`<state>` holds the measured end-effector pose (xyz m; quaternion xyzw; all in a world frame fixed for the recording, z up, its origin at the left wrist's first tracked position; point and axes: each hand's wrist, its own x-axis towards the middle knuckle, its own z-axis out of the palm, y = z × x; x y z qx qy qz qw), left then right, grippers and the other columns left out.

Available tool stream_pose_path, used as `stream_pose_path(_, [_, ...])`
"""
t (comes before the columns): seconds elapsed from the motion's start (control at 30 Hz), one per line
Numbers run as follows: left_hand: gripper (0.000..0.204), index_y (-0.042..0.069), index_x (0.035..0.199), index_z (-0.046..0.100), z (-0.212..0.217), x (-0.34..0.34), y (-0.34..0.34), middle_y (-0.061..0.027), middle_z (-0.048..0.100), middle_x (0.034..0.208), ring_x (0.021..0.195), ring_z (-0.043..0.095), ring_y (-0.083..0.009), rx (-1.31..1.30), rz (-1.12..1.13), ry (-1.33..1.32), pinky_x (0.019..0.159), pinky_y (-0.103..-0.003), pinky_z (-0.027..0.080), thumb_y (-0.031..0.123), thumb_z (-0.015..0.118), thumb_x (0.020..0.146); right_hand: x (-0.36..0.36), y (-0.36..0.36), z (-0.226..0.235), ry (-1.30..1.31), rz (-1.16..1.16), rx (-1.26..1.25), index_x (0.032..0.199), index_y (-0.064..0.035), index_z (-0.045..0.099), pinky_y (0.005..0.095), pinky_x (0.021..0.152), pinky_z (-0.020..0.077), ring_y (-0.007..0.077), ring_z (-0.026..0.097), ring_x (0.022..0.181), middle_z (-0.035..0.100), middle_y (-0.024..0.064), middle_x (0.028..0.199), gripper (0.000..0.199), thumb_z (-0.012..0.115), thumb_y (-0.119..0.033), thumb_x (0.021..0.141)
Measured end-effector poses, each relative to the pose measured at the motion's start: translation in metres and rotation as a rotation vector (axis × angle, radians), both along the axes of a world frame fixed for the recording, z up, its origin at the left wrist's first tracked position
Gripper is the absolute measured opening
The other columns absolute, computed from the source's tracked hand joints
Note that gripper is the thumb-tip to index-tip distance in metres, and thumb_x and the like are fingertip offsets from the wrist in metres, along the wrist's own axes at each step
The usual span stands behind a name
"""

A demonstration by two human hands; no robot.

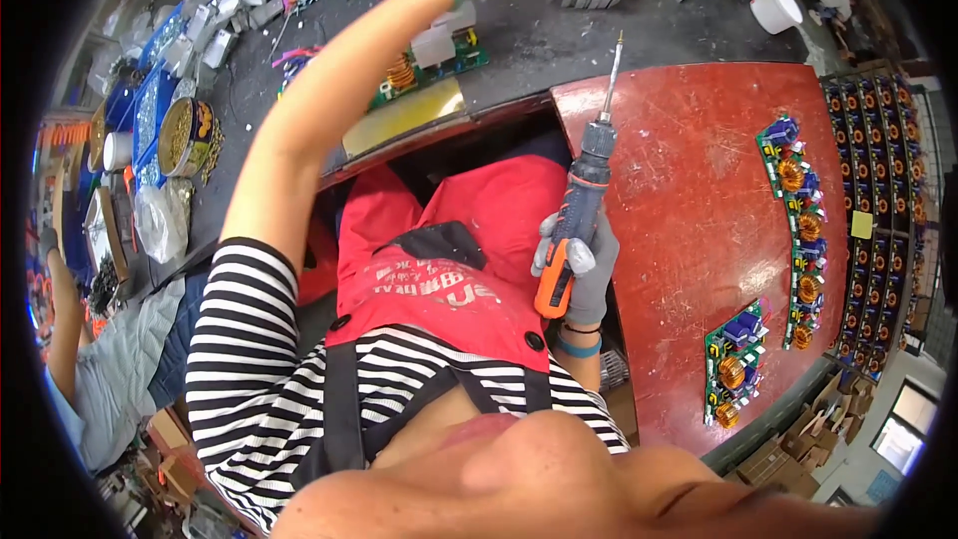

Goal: The person assembles circuit boards by fastening heat sinks, electrical components, and wire cables using electric screwdrivers. The person then moves the assembled boards onto a side table and retrieves more circuit boards and heat sinks.

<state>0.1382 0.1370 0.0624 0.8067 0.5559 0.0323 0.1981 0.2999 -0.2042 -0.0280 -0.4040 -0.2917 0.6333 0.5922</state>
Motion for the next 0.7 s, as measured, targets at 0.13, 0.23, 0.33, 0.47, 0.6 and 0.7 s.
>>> stream_pose_path(0.13, [0.047, 0.003, 0.130, 0.051, 0.050, -0.036, -0.070, -0.0099, 0.063, 0.114, 0.096, 0.065, -0.0231, -0.413, 0.381, -1.102, 0.091, -0.040, 0.056, 0.009, 0.069, 0.087, 0.003, 0.001, -0.006, 0.025, 0.055, 0.006, 0.124, 0.0013, 0.048, 0.0302, 0.050, 0.0528, 0.0185, 0.063, 0.060, 0.063, 0.0144, 0.093, 0.049, 0.067, -0.022, 0.086])
stream_pose_path(0.23, [0.040, 0.002, 0.129, 0.053, 0.002, -0.098, -0.074, -0.0168, 0.062, 0.126, 0.110, 0.064, -0.0311, -0.768, 0.061, -1.762, 0.099, -0.048, 0.052, 0.011, 0.061, 0.090, -0.005, 0.005, -0.004, 0.029, 0.109, -0.008, 0.125, 0.0013, 0.047, 0.0313, 0.050, 0.0527, 0.0195, 0.063, 0.060, 0.063, 0.0151, 0.094, 0.045, 0.064, -0.015, 0.086])
stream_pose_path(0.33, [0.034, 0.002, 0.121, 0.059, -0.015, -0.104, -0.101, -0.0144, 0.065, 0.121, 0.112, 0.064, -0.0301, -0.822, 0.054, -1.900, 0.099, -0.045, 0.052, 0.013, 0.064, 0.090, -0.009, 0.007, -0.006, 0.020, 0.140, -0.028, 0.126, 0.0014, 0.047, 0.0316, 0.050, 0.0527, 0.0200, 0.063, 0.060, 0.063, 0.0152, 0.094, 0.045, 0.061, -0.011, 0.086])
stream_pose_path(0.47, [0.041, 0.002, 0.124, 0.059, -0.019, -0.106, -0.111, -0.0042, 0.063, 0.112, 0.105, 0.063, -0.0148, -0.140, 0.086, -1.017, 0.086, -0.031, 0.052, 0.021, 0.070, 0.089, -0.011, 0.002, -0.005, 0.023, 0.144, -0.006, 0.129, 0.0019, 0.046, 0.0313, 0.051, 0.0527, 0.0201, 0.063, 0.060, 0.063, 0.0150, 0.094, 0.047, 0.061, -0.010, 0.086])
stream_pose_path(0.6, [0.035, 0.005, 0.119, 0.062, 0.002, -0.092, -0.125, -0.0030, 0.065, 0.106, 0.104, 0.062, -0.0166, -0.060, 0.089, -0.973, 0.086, -0.030, 0.053, 0.020, 0.070, 0.089, -0.010, 0.000, -0.010, 0.025, 0.135, -0.016, 0.129, 0.0024, 0.046, 0.0313, 0.051, 0.0528, 0.0198, 0.063, 0.060, 0.063, 0.0152, 0.094, 0.046, 0.061, -0.010, 0.087])
stream_pose_path(0.7, [0.039, 0.002, 0.115, 0.059, -0.004, -0.094, -0.114, -0.0096, 0.068, 0.101, 0.102, 0.066, -0.0246, 0.250, -0.041, -0.548, 0.086, -0.037, 0.055, 0.015, 0.075, 0.083, -0.009, 0.003, -0.009, -0.001, 0.148, -0.017, 0.130, 0.0028, 0.046, 0.0313, 0.052, 0.0527, 0.0194, 0.063, 0.060, 0.063, 0.0151, 0.095, 0.048, 0.062, -0.012, 0.087])
